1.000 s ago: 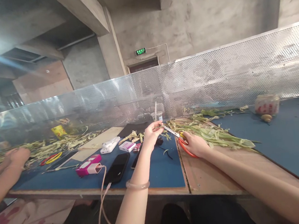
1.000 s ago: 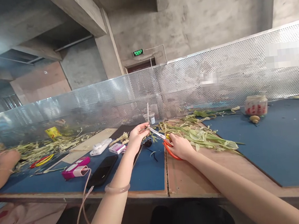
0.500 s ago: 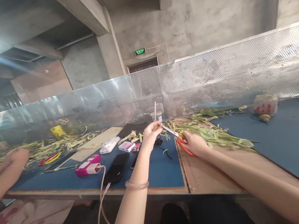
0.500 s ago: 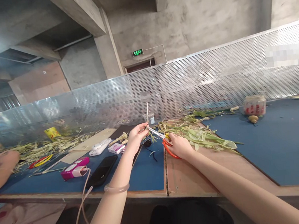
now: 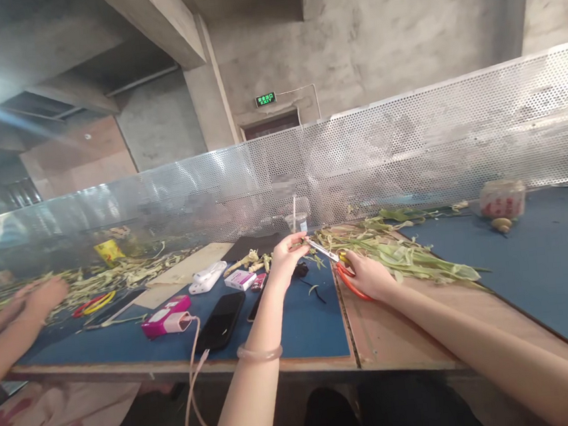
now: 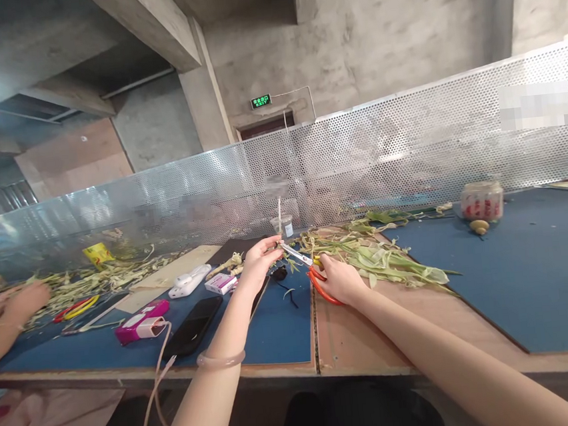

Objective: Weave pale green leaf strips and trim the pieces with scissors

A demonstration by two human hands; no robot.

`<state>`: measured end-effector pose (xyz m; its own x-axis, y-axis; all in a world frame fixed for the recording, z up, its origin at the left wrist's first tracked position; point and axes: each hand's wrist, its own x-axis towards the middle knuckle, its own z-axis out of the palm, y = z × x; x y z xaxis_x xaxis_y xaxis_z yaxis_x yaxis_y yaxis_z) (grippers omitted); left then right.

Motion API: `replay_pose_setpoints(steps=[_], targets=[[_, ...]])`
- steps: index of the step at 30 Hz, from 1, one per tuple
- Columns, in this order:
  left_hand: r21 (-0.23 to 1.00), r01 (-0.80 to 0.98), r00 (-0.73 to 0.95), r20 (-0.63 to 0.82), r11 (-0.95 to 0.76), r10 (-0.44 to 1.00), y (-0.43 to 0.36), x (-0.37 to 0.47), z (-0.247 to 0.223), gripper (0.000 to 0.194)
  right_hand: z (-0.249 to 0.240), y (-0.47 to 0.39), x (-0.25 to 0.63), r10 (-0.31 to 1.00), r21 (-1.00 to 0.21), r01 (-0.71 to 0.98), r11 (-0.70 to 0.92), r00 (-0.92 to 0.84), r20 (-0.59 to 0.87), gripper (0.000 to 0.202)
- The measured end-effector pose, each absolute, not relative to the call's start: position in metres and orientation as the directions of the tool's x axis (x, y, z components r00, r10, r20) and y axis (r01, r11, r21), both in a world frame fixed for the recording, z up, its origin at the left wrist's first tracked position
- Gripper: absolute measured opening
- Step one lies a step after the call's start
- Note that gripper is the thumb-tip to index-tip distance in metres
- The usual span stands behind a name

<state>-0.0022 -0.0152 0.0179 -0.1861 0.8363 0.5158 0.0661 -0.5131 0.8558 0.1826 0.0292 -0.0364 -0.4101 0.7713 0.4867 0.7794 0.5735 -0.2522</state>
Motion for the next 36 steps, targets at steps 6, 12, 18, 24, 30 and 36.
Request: replay_pose_setpoints(steps=[6,12,18,24,30,36], targets=[[0.859,0.054,-0.173,0.510,-0.509,0.842,-0.0164,-0.0025,0.0183,0.034,-0.0380,0.0308,0.1811,0.762,-0.237,0.783,0.575,-0.406,0.505,0.038],[0.860,0.054,-0.184,0.509,-0.508,0.841,-0.0139,-0.0028,0.0168,0.033,-0.0367,0.0302,0.1814,0.762,-0.235,0.785,0.573,-0.406,0.504,0.035],[0.857,0.071,-0.168,0.515,-0.510,0.841,-0.0160,-0.0016,0.0176,0.034,-0.0370,0.0289,0.1822,0.765,-0.245,0.778,0.579,-0.414,0.493,0.040],[0.858,0.084,-0.165,0.513,-0.506,0.842,-0.0178,-0.0010,0.0187,0.034,-0.0358,0.0261,0.1825,0.760,-0.260,0.761,0.594,-0.425,0.491,0.040],[0.864,0.059,-0.174,0.502,-0.500,0.847,-0.0162,-0.0016,0.0184,0.035,-0.0347,0.0269,0.1818,0.761,-0.261,0.767,0.587,-0.411,0.502,0.035],[0.863,0.047,-0.173,0.503,-0.503,0.847,-0.0156,-0.0020,0.0182,0.035,-0.0349,0.0266,0.1817,0.758,-0.272,0.760,0.590,-0.407,0.510,0.037]])
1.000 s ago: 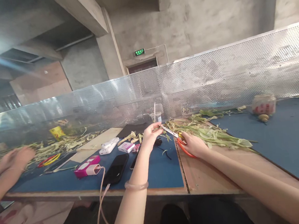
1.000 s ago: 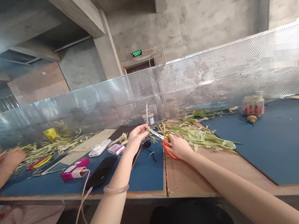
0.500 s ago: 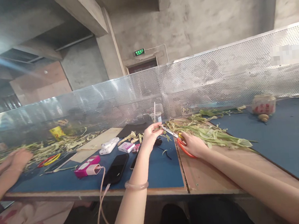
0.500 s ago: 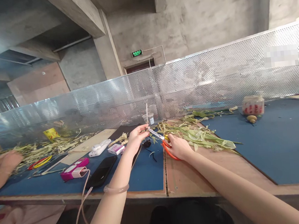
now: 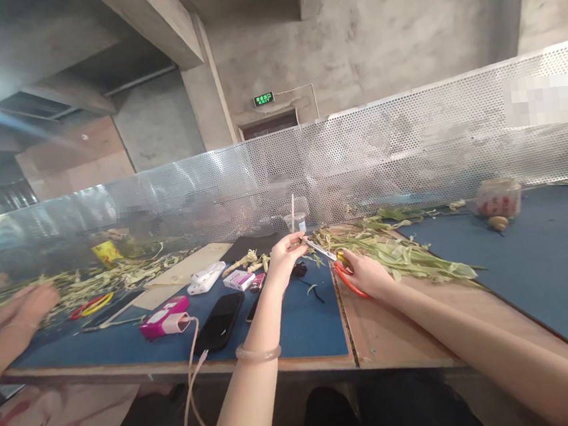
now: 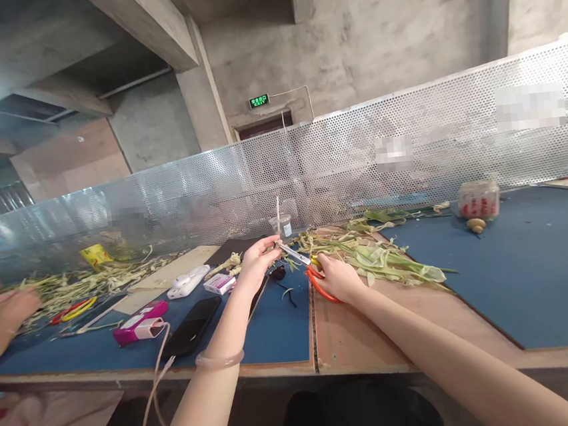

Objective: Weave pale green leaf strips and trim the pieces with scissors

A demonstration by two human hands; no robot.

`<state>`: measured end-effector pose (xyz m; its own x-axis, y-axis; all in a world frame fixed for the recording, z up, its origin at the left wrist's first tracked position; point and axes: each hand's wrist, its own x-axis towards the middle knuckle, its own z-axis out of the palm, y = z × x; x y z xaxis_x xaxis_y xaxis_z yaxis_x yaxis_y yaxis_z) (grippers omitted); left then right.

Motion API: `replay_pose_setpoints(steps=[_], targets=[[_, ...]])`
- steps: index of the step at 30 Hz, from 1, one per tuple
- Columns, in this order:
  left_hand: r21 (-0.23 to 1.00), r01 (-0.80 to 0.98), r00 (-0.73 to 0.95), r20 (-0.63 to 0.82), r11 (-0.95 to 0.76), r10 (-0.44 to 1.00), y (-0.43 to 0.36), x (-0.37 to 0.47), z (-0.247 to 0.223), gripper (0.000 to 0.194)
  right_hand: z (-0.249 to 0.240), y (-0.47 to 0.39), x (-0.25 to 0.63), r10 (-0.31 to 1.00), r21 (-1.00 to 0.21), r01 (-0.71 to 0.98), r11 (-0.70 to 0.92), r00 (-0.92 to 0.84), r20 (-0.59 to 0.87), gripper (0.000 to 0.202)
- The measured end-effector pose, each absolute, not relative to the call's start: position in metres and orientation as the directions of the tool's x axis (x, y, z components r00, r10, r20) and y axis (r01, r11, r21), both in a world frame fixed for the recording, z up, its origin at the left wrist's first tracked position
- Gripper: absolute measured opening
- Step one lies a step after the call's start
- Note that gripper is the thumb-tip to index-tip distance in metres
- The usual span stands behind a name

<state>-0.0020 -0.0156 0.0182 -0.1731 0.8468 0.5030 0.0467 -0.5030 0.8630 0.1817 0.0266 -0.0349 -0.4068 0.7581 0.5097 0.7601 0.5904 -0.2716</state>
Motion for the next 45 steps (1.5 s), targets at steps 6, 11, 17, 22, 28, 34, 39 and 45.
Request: replay_pose_setpoints(steps=[6,11,17,22,28,34,39,45], targets=[[0.863,0.064,-0.170,0.503,-0.500,0.847,-0.017,-0.001,0.019,0.035,-0.035,0.026,0.181,0.763,-0.289,0.745,0.602,-0.428,0.485,0.037],[0.863,0.071,-0.171,0.505,-0.501,0.846,-0.018,-0.001,0.018,0.035,-0.037,0.029,0.181,0.760,-0.268,0.764,0.587,-0.406,0.508,0.035],[0.861,0.049,-0.182,0.506,-0.506,0.843,-0.015,-0.002,0.017,0.034,-0.035,0.028,0.181,0.777,-0.293,0.775,0.560,-0.369,0.510,0.034],[0.863,0.046,-0.181,0.502,-0.503,0.846,-0.016,-0.002,0.018,0.034,-0.034,0.027,0.181,0.782,-0.387,0.736,0.555,-0.304,0.544,0.034],[0.869,0.072,-0.191,0.494,-0.490,0.848,-0.013,-0.004,0.016,0.033,-0.027,0.038,0.180,0.871,-0.710,0.566,0.419,-0.032,0.489,0.039],[0.876,0.153,-0.156,0.479,-0.458,0.864,-0.004,-0.010,0.011,0.035,-0.004,-0.019,0.147,0.866,-0.748,0.440,0.496,-0.182,0.466,0.033],[0.897,0.049,-0.104,0.442,-0.439,0.891,0.001,-0.014,0.007,0.027,-0.007,-0.115,0.113,0.261,-0.187,0.182,0.965,-0.691,0.674,0.041],[0.905,-0.017,-0.122,0.421,-0.426,0.899,0.006,-0.018,0.006,0.030,0.005,-0.085,0.128,0.384,-0.208,0.344,0.915,-0.592,0.709,0.036]])
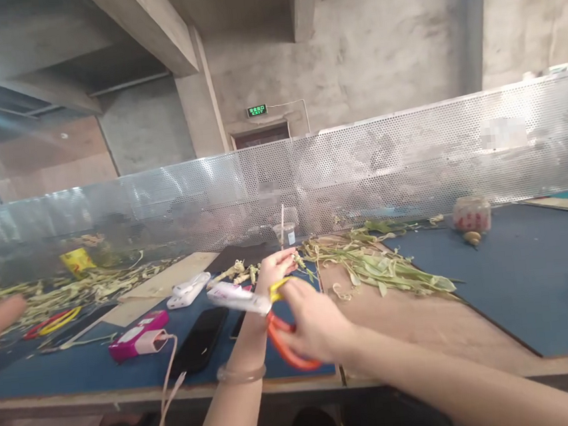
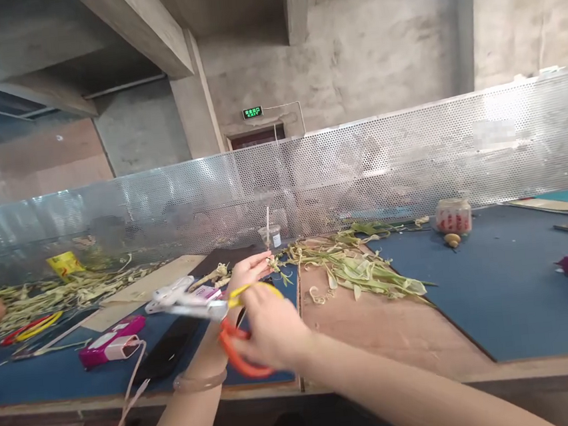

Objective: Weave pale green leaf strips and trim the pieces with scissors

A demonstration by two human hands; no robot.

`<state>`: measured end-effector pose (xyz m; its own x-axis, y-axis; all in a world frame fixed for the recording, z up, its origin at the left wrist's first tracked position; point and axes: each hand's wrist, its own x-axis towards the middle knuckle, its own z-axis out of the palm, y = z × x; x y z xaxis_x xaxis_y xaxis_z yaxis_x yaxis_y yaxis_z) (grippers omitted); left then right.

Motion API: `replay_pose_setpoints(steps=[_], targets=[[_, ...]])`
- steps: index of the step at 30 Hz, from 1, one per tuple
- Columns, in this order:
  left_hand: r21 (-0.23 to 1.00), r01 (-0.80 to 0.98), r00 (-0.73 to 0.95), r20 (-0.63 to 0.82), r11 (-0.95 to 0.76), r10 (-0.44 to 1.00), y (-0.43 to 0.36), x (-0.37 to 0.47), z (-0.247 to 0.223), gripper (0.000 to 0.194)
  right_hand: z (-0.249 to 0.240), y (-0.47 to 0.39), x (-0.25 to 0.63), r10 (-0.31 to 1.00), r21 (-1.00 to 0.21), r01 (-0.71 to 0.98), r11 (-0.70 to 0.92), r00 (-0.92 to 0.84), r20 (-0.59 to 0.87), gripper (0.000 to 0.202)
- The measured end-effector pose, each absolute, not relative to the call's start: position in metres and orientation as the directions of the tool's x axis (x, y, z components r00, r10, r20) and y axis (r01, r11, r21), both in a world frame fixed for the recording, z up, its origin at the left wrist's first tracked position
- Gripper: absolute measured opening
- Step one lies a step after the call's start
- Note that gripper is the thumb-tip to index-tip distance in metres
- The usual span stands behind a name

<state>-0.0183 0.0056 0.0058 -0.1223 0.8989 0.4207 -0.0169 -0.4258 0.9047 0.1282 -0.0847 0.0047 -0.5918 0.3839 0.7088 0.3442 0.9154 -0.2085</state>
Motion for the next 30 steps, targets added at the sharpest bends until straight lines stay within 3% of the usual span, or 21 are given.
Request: replay_pose_setpoints(steps=[7,11,17,22,30], targets=[[0.893,-0.017,-0.159,0.442,-0.450,0.883,0.003,-0.019,0.006,0.034,-0.006,0.028,0.180,0.585,-0.278,0.708,0.649,-0.231,0.777,0.034],[0.885,-0.121,-0.196,0.423,-0.450,0.885,-0.003,-0.018,0.011,0.035,-0.030,0.055,0.199,0.698,-0.278,0.816,0.508,-0.200,0.688,0.033],[0.875,-0.213,-0.184,0.402,-0.435,0.897,-0.003,-0.018,0.013,0.031,-0.039,0.050,0.188,0.716,-0.283,0.811,0.512,-0.221,0.662,0.035],[0.871,-0.161,-0.197,0.433,-0.464,0.880,0.002,-0.021,0.011,0.035,-0.041,0.043,0.181,0.694,-0.234,0.776,0.586,-0.332,0.639,0.039],[0.862,-0.097,-0.232,0.466,-0.497,0.854,0.000,-0.021,0.011,0.038,-0.043,0.048,0.187,0.688,-0.231,0.765,0.601,-0.349,0.636,0.039]])
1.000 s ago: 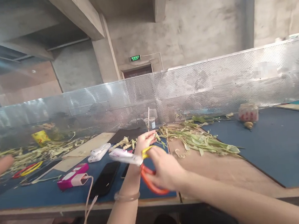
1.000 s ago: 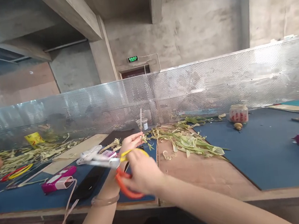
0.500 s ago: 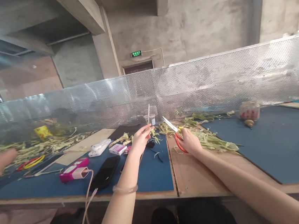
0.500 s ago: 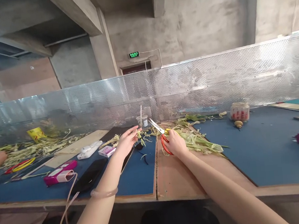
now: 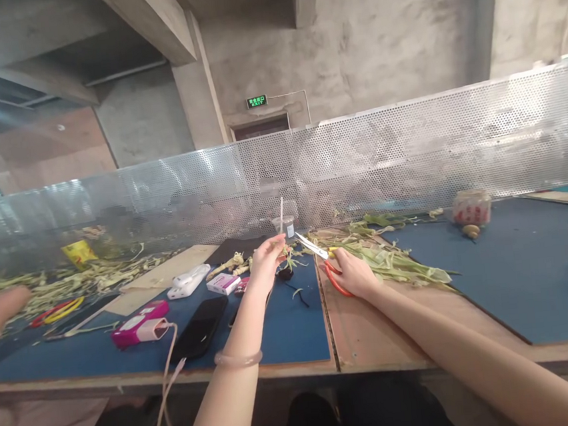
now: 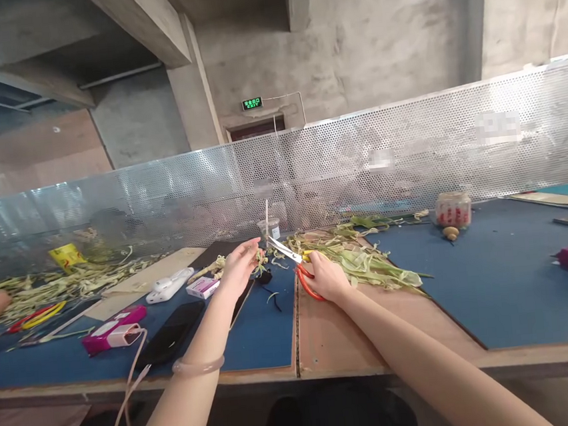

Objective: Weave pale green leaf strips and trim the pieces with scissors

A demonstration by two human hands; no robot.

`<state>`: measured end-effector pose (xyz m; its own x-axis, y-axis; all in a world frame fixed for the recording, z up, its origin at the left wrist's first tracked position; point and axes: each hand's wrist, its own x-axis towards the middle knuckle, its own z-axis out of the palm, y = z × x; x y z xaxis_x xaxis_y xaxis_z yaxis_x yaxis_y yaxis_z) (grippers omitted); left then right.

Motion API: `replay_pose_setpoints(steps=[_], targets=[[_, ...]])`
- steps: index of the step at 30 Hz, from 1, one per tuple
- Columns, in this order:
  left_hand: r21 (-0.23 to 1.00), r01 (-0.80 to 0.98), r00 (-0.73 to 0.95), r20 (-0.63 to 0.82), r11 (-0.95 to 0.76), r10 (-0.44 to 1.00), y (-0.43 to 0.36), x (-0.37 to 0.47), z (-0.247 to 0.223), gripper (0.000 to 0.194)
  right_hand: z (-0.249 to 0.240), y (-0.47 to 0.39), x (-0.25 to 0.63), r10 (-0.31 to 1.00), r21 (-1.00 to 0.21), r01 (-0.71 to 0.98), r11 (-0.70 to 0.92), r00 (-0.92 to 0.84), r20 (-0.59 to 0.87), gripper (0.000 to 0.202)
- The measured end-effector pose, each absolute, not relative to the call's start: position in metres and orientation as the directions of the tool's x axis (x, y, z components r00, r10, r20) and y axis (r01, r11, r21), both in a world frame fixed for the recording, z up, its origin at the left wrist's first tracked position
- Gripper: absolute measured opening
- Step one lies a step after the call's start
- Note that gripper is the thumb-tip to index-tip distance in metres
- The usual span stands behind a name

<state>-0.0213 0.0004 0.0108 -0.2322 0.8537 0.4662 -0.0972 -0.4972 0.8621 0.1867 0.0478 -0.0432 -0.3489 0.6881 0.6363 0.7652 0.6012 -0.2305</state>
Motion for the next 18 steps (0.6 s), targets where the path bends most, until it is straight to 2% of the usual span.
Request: replay_pose_setpoints(steps=[5,12,18], targets=[[0.881,0.079,-0.287,0.468,-0.467,0.835,0.0073,-0.0217,0.0057,0.037,-0.0417,0.0454,0.1857,0.698,-0.206,0.771,0.603,-0.384,0.604,0.038],[0.846,0.132,-0.301,0.531,-0.516,0.792,0.0092,-0.0206,0.0056,0.031,-0.0423,0.0486,0.1864,0.725,-0.227,0.776,0.588,-0.380,0.575,0.039],[0.822,0.182,-0.320,0.568,-0.539,0.758,0.0090,-0.0215,0.0083,0.034,-0.0418,0.0475,0.1884,0.746,-0.253,0.762,0.596,-0.410,0.525,0.040]])
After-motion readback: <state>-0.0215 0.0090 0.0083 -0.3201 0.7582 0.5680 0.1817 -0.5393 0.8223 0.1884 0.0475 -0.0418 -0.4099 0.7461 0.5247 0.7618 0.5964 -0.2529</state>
